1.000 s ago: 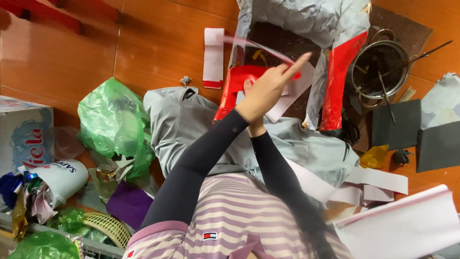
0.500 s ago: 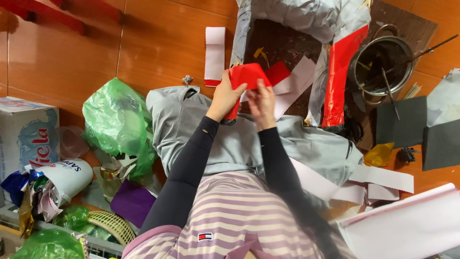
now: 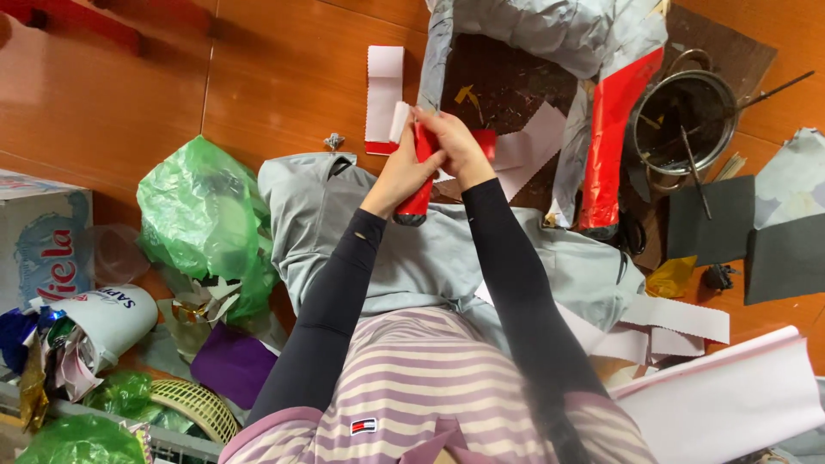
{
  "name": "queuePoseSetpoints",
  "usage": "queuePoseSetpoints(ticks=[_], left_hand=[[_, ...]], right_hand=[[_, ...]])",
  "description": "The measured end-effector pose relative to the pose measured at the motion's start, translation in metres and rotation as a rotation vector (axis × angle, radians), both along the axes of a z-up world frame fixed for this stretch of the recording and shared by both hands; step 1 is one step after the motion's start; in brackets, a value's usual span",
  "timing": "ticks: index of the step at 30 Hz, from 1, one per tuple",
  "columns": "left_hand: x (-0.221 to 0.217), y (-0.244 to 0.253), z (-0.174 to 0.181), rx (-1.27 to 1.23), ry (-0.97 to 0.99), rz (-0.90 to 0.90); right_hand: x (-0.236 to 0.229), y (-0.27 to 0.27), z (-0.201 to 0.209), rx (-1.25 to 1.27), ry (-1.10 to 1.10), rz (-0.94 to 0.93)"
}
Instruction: Decorating and assembling paper-mache giraffe figures using colored paper and glue.
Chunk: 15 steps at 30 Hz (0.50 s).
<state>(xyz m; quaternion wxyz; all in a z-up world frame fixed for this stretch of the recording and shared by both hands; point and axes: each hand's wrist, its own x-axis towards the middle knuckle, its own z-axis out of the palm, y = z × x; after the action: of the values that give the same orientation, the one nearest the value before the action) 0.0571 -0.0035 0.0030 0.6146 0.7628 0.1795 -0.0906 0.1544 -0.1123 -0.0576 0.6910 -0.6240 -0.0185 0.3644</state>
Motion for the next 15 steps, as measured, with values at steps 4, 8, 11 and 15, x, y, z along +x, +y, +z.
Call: queuePoseSetpoints(ticks=[4,8,11,15], left_hand=[[-0.007,0.002,0.001,-0.128,-0.325,-0.032],[-0.012,0.003,0.039,0.022,0.022,-0.050],[0.012,0.017,0.018,0.229,-0.479,0.307],[0.065,0.035,0.062,0.273,-0.703,0.434]], right_hand=[[-0.007,0.003,0.025,0.376,0.429,-0.179],[-0.013,0.008,0.016,0.401,0.320,-0.293],[-0.019,0.019,0.031,0.464,0.375,-0.264],[-0.033,0.025,0.068,0.439,0.312,-0.289]])
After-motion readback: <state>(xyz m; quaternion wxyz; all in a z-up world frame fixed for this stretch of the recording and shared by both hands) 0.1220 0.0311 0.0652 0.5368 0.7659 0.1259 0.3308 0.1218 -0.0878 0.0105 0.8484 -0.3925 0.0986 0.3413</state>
